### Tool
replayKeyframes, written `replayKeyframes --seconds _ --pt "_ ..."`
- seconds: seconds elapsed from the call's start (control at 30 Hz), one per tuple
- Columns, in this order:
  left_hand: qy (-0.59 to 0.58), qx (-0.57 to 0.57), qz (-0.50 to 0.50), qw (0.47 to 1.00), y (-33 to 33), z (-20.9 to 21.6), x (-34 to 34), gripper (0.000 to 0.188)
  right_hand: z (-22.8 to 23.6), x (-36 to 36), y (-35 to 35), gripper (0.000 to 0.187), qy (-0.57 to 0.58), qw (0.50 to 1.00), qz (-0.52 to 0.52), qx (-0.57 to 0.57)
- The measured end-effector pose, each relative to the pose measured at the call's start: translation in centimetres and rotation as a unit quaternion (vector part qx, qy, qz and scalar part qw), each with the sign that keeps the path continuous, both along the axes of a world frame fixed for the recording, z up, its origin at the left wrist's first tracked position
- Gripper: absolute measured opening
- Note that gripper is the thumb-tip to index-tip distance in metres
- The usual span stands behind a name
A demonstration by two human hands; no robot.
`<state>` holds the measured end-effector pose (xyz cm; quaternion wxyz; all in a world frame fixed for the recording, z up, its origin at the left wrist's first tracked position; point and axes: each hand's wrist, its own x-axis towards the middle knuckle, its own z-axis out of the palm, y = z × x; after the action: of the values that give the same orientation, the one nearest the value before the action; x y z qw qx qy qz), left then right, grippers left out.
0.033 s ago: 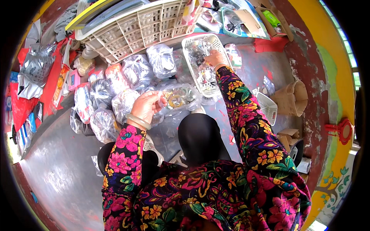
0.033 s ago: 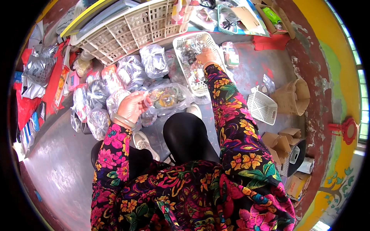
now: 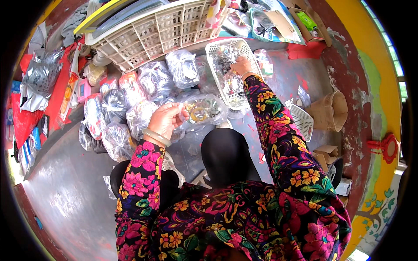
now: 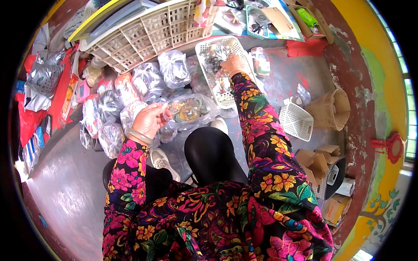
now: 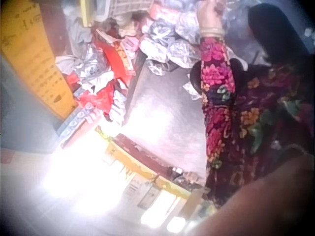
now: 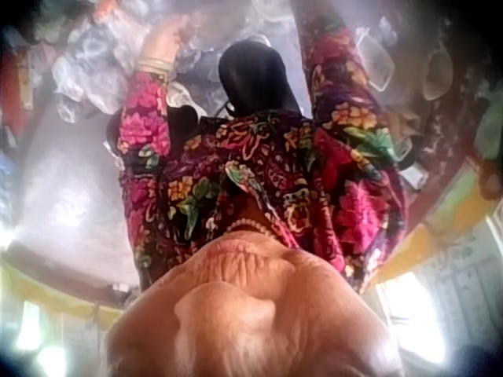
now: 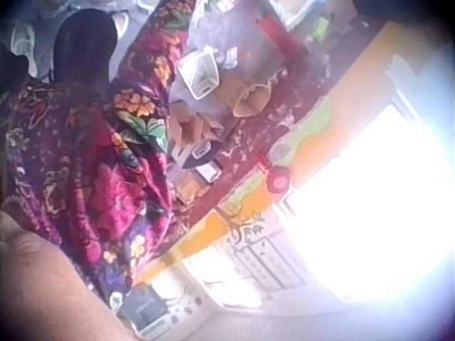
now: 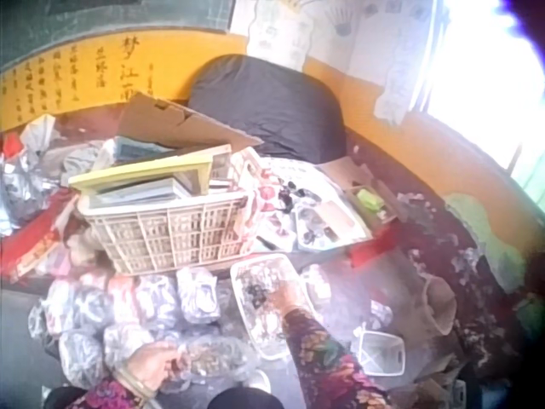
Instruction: The person sits on the floor and sorts small items from a white plastic basket into clear plastic bags. They pick up items one by one, place them into the bags, and occasionally tie the bags closed.
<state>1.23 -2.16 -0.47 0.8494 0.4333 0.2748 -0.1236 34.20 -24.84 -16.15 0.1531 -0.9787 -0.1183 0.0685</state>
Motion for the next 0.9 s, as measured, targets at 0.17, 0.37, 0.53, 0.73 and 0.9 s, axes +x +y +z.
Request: replayKeyframes --seconds 0.17,0.37,0.53,0.73,0.9 --pt "-0.002 0.008 0.007 1.000 0.4 -0.4 -0.4 0.014 1.4 -1.7 0.0 0.028 -0.126 0.947 0.259 -0.142" --pt "0.001 0.021 0.001 1.000 0.8 -0.8 -0.7 0.015 8.3 -8.3 0.9 0.014 0.094 0.933 -0.052 0.343" --pt "-0.005 0.022 -0.011 1.000 0.6 -0.9 -0.3 0.013 8.0 -9.2 -3.0 0.014 0.104 0.882 -0.114 0.446" --pt "-0.015 0.022 -0.013 1.000 1.1 -1.3 -0.5 0.013 13.1 -14.3 -4.0 0.006 0.287 0.751 -0.136 0.579" --pt "-0.026 0.031 -0.018 0.999 0.7 -1.6 -0.1 0.012 11.7 -19.2 -3.2 0.013 0.523 0.612 -0.187 0.563"
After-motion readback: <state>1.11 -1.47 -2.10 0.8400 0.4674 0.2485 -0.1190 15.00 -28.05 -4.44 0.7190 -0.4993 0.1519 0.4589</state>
